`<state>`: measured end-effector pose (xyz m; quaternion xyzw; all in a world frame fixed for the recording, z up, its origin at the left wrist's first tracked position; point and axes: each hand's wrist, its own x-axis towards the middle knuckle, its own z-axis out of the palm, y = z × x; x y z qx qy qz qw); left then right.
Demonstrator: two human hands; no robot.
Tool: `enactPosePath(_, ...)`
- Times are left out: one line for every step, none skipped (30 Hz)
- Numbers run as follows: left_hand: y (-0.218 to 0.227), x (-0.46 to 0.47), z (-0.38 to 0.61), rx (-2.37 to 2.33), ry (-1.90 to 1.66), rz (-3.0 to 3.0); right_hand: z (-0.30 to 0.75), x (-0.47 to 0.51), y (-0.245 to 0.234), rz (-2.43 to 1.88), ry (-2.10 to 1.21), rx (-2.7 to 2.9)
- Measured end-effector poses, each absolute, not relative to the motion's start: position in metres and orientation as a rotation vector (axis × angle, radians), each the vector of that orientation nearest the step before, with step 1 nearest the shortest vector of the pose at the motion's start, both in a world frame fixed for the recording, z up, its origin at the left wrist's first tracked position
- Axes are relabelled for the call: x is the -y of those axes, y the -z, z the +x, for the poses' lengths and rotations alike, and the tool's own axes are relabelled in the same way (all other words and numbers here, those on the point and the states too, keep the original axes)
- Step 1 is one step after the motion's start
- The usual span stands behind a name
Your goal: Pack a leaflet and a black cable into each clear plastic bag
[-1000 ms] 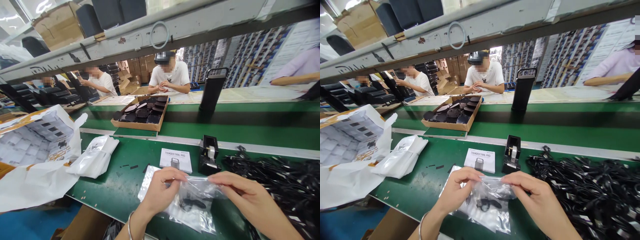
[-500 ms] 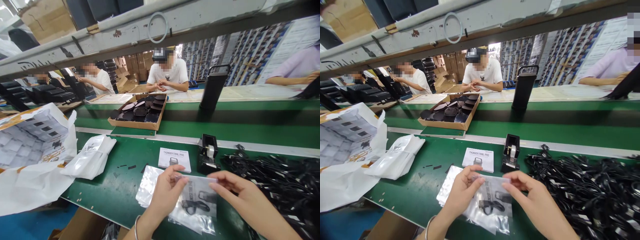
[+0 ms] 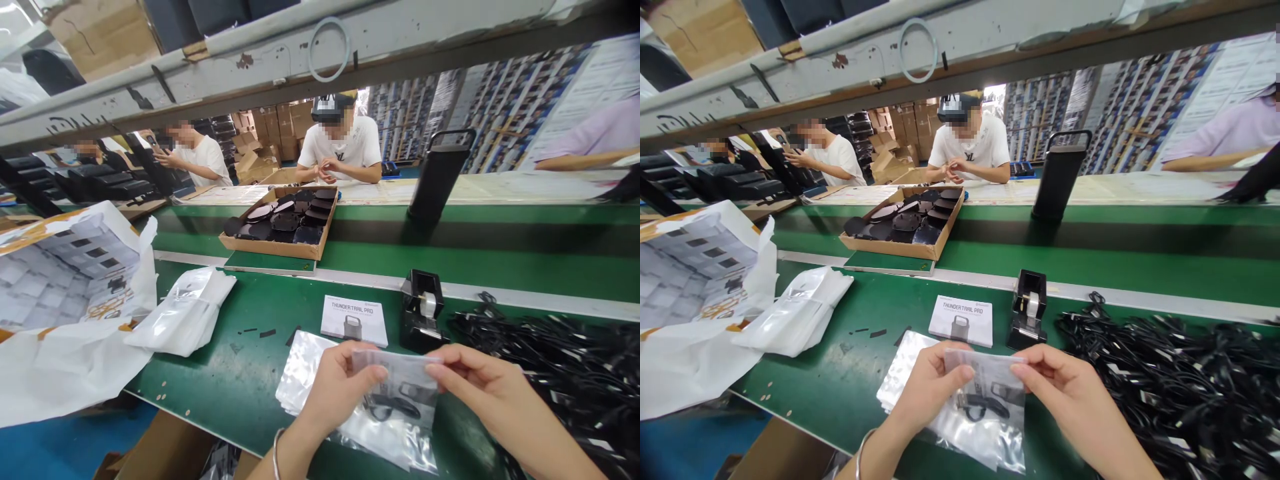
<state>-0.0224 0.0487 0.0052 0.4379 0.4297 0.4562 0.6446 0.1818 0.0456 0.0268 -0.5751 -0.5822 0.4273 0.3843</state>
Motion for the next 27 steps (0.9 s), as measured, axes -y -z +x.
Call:
enactPosePath(-0.006, -0.048, -0.023, -1.015, -1.034, 1.032, 0.184, -0.047, -0.026, -1.524, -1.021, 1.473)
enactPosePath(-0.006, -0.047, -0.024, -1.056, -1.045, 1.060, 0.187, -0.048, -0.025, -1.610, -0.917, 1.435)
enactPosePath(-0.007, -0.047, -0.025, -1.085, -1.065, 1.076, 0.190, -0.051, -0.024, -1.707, -0.806, 1.378)
enactPosePath(-0.007, -0.046, -0.026, -1.101, -1.087, 1.082, 0.192, -0.054, -0.024, -1.794, -0.715, 1.315)
enactPosePath(-0.007, -0.046, -0.027, -1.111, -1.104, 1.083, 0.194, -0.058, -0.023, -1.856, -0.682, 1.255)
enactPosePath(-0.007, -0.045, -0.028, -1.116, -1.111, 1.087, 0.194, -0.062, -0.023, -1.888, -0.708, 1.207)
enactPosePath(-0.007, -0.045, -0.029, -1.118, -1.109, 1.095, 0.194, -0.067, -0.022, -1.889, -0.776, 1.174)
enactPosePath(-0.007, -0.045, -0.029, -1.119, -1.105, 1.104, 0.192, -0.071, -0.022, -1.872, -0.850, 1.140)
enactPosePath(-0.006, -0.046, -0.030, -1.123, -1.105, 1.113, 0.190, -0.075, -0.021, -1.845, -0.910, 1.101)
enactPosePath(-0.006, -0.046, -0.030, -1.130, -1.108, 1.122, 0.187, -0.079, -0.020, -1.811, -0.944, 1.058)
enactPosePath(-0.005, -0.046, -0.030, -1.141, -1.113, 1.128, 0.184, -0.081, -0.019, -1.772, -0.962, 1.020)
enactPosePath(-0.004, -0.046, -0.030, -1.157, -1.118, 1.131, 0.182, -0.082, -0.017, -1.727, -0.971, 0.984)
enactPosePath(-0.003, -0.046, -0.030, -1.174, -1.121, 1.129, 0.179, -0.081, -0.016, -1.680, -0.986, 0.946)
enactPosePath(-0.002, -0.046, -0.030, -1.188, -1.127, 1.124, 0.177, -0.079, -0.014, -1.638, -0.999, 0.912)
enactPosePath(-0.001, -0.046, -0.030, -1.197, -1.136, 1.116, 0.174, -0.075, -0.012, -1.605, -1.012, 0.886)
enactPosePath(0.000, -0.046, -0.030, -1.198, -1.146, 1.106, 0.172, -0.071, -0.009, -1.582, -1.023, 0.867)
enactPosePath(0.001, -0.047, -0.030, -1.193, -1.156, 1.096, 0.169, -0.066, -0.006, -1.567, -1.026, 0.864)
enactPosePath(0.002, -0.047, -0.030, -1.185, -1.165, 1.087, 0.167, -0.062, -0.003, -1.561, -1.010, 0.877)
enactPosePath(0.002, -0.047, -0.030, -1.174, -1.171, 1.080, 0.165, -0.058, 0.001, -1.571, -0.968, 0.915)
enactPosePath(0.002, -0.048, -0.029, -1.165, -1.176, 1.076, 0.163, -0.054, 0.005, -1.599, -0.902, 0.970)
enactPosePath(0.002, -0.048, -0.029, -1.156, -1.180, 1.073, 0.162, -0.052, 0.010, -1.640, -0.823, 1.029)
enactPosePath(0.001, -0.049, -0.028, -1.148, -1.185, 1.071, 0.162, -0.051, 0.014, -1.685, -0.745, 1.085)
enactPosePath(0.000, -0.049, -0.028, -1.142, -1.193, 1.070, 0.163, -0.050, 0.018, -1.728, -0.684, 1.133)
enactPosePath(-0.001, -0.049, -0.027, -1.137, -1.202, 1.069, 0.165, -0.049, 0.021, -1.760, -0.651, 1.166)
enactPosePath(-0.002, -0.049, -0.027, -1.134, -1.213, 1.068, 0.167, -0.048, 0.023, -1.776, -0.644, 1.191)
enactPosePath(-0.003, -0.049, -0.026, -1.132, -1.223, 1.066, 0.168, -0.045, 0.024, -1.781, -0.645, 1.208)
enactPosePath(-0.004, -0.048, -0.026, -1.133, -1.231, 1.067, 0.169, -0.042, 0.022, -1.786, -0.632, 1.231)
